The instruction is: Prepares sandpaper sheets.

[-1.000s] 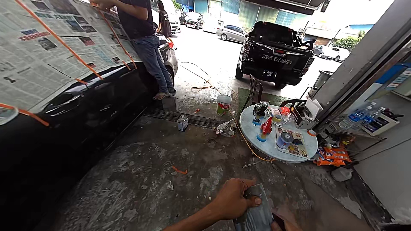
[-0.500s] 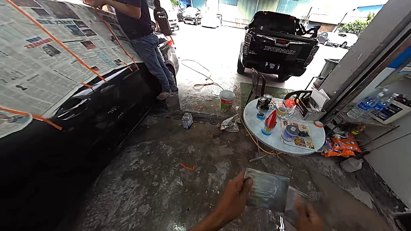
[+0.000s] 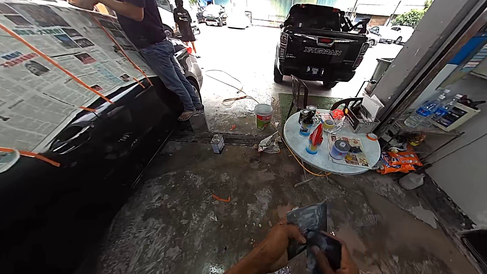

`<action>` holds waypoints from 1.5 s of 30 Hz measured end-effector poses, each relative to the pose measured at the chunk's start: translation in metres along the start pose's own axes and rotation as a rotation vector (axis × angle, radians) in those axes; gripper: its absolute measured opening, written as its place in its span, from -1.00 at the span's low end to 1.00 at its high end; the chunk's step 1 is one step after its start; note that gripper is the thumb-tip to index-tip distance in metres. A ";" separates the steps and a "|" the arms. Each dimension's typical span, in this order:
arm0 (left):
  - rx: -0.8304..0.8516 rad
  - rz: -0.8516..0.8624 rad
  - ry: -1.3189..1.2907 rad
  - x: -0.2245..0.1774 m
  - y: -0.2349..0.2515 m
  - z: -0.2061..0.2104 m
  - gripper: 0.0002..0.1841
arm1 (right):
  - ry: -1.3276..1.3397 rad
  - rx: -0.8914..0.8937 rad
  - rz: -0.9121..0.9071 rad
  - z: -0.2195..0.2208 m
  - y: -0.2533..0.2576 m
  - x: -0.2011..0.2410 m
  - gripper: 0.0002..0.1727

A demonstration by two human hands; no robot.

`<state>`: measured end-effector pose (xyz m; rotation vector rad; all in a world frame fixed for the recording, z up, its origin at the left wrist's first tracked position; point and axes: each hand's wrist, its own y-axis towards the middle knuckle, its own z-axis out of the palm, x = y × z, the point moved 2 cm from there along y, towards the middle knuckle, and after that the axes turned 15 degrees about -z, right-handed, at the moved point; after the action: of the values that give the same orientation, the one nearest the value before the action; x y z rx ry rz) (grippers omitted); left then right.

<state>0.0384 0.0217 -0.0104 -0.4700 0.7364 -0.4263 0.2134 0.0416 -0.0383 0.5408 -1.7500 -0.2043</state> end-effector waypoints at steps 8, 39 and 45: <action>0.104 0.038 -0.137 0.013 0.009 0.000 -0.59 | 0.035 -0.021 -0.053 -0.004 0.011 -0.009 -0.72; 0.180 -0.090 0.473 0.011 0.003 -0.022 -0.54 | -0.089 0.168 -0.146 0.012 0.045 0.029 -0.51; 0.250 0.006 0.562 0.009 -0.008 -0.030 -0.39 | 0.013 -0.130 0.128 -0.002 0.049 0.014 -0.19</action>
<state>0.0215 0.0026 -0.0302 -0.1056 1.2079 -0.6468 0.2012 0.0786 -0.0046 0.3344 -1.7382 -0.2222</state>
